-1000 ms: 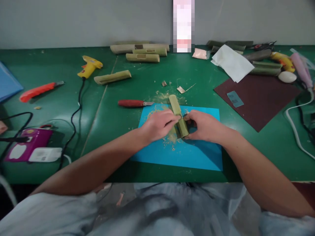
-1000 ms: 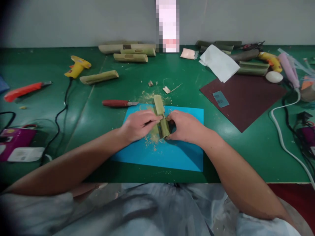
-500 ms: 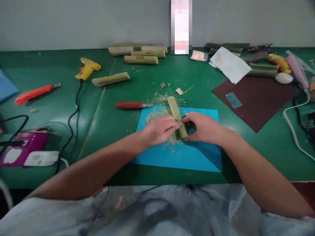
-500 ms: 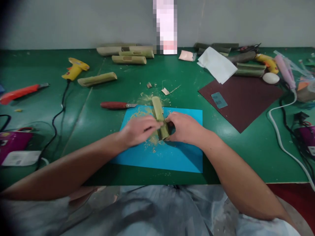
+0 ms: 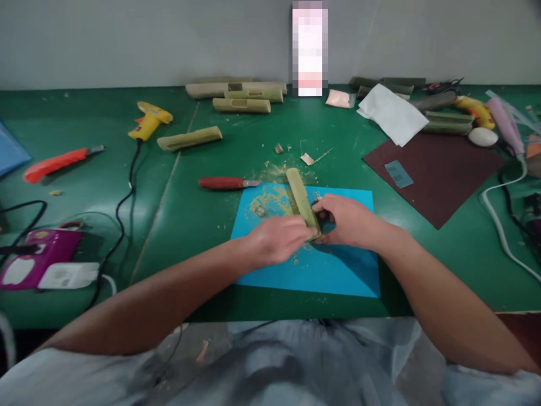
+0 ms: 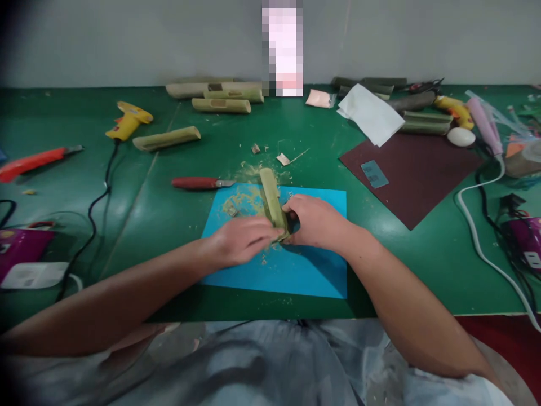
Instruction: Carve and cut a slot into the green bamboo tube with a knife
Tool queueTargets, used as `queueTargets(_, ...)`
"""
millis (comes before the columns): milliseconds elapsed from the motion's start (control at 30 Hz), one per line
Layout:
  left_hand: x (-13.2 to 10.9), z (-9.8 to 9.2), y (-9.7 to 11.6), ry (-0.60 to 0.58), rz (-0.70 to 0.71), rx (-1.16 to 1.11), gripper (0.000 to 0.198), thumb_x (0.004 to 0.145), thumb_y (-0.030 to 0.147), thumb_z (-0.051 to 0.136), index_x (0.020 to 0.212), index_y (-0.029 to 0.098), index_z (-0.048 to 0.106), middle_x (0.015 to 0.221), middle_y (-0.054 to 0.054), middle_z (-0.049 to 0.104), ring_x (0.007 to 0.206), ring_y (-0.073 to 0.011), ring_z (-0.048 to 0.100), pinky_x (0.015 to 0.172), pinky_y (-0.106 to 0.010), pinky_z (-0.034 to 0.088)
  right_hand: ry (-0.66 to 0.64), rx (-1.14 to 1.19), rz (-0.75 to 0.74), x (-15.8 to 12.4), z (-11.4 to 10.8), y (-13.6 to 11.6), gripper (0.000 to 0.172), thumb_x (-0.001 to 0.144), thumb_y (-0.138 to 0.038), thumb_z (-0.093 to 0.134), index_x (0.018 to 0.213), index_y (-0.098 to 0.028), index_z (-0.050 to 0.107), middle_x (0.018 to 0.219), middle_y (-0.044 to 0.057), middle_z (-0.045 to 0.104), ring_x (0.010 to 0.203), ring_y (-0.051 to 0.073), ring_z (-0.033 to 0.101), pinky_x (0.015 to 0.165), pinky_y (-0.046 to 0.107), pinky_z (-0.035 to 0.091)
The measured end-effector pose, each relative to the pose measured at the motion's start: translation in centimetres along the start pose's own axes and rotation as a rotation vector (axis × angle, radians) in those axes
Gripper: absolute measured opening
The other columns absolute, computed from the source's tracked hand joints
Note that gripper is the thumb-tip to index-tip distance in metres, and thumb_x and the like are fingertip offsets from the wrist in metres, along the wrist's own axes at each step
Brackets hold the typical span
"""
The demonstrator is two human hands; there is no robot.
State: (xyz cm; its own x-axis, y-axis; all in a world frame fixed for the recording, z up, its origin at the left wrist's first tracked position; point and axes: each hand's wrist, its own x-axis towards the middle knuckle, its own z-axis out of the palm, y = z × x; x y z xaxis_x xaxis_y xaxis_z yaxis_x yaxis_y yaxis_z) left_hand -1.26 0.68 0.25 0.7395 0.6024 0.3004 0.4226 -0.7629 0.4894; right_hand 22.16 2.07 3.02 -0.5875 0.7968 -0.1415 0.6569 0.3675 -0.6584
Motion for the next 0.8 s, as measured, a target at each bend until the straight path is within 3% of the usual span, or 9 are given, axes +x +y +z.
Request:
queueTargets(100, 0.1, 0.0, -0.5, 0.15, -0.021, 0.111, 0.031, 0.107, 0.031, 0.046, 0.099, 0.015, 0.072, 0.088, -0.007, 0.071, 0.08, -0.0163, 0.067, 0.07, -0.026, 0.052, -0.008, -0.01, 0.008, 0.0, -0.1, -0.1, 0.039, 0.067, -0.035, 0.083, 0.102, -0.022, 0.069, 0.096, 0.002, 0.065, 0.08, 0.017, 0.056, 0.068, 0.03, 0.037)
queueTargets(233, 0.1, -0.1, -1.0, -0.01, 0.062, 0.094, 0.034, 0.108, 0.03, 0.042, 0.102, 0.018, 0.073, 0.09, -0.007, 0.072, 0.082, -0.0156, 0.069, 0.071, -0.025, 0.053, -0.023, -0.007, 0.007, 0.0, -0.2, -0.1, 0.04, 0.067, -0.038, 0.084, 0.1, -0.023, 0.069, 0.097, 0.002, 0.065, 0.079, 0.016, 0.055, 0.068, 0.029, 0.037)
queueTargets(367, 0.2, -0.4, -1.2, 0.151, -0.011, 0.114, 0.027, 0.106, 0.028, 0.048, 0.106, 0.017, 0.072, 0.09, -0.007, 0.072, 0.082, -0.0167, 0.069, 0.072, -0.027, 0.054, -0.003, -0.008, 0.014, 0.0, -0.1, -0.1, 0.044, 0.066, -0.036, 0.084, 0.105, -0.022, 0.069, 0.097, 0.003, 0.065, 0.081, 0.018, 0.056, 0.068, 0.029, 0.038)
queueTargets(500, 0.2, -0.5, -0.9, 0.025, 0.1, 0.077, 0.03, 0.107, 0.026, 0.045, 0.105, 0.016, 0.073, 0.091, -0.007, 0.073, 0.08, -0.0159, 0.07, 0.07, -0.026, 0.054, -0.022, -0.01, 0.005, 0.1, 0.0, 0.0, 0.04, 0.066, -0.037, 0.084, 0.1, -0.023, 0.069, 0.096, 0.002, 0.065, 0.079, 0.017, 0.055, 0.067, 0.029, 0.037)
queueTargets(667, 0.4, -0.3, -1.0, 0.167, 0.02, 0.099, 0.026, 0.105, 0.027, 0.05, 0.102, 0.016, 0.073, 0.088, -0.007, 0.072, 0.081, -0.0169, 0.069, 0.072, -0.028, 0.055, 0.006, -0.018, -0.005, 0.0, 0.0, 0.0, 0.041, 0.067, -0.037, 0.083, 0.102, -0.021, 0.068, 0.095, 0.002, 0.065, 0.079, 0.017, 0.055, 0.067, 0.029, 0.037)
queueTargets(767, 0.4, -0.2, -1.1, 0.027, 0.109, 0.057, 0.029, 0.106, 0.026, 0.046, 0.105, 0.017, 0.073, 0.092, -0.007, 0.073, 0.083, -0.0163, 0.07, 0.073, -0.026, 0.055, -0.016, -0.017, -0.007, 0.0, 0.0, 0.1, 0.038, 0.066, -0.037, 0.084, 0.099, -0.022, 0.069, 0.095, 0.002, 0.065, 0.078, 0.016, 0.055, 0.066, 0.029, 0.036)
queueTargets(800, 0.4, -0.3, -1.2, 0.032, 0.095, 0.063, 0.029, 0.106, 0.026, 0.046, 0.106, 0.017, 0.073, 0.093, -0.007, 0.073, 0.082, -0.0164, 0.07, 0.072, -0.027, 0.055, -0.012, -0.013, -0.008, 0.0, 0.0, 0.2, 0.039, 0.067, -0.037, 0.084, 0.1, -0.022, 0.069, 0.096, 0.002, 0.065, 0.079, 0.017, 0.055, 0.067, 0.029, 0.037)
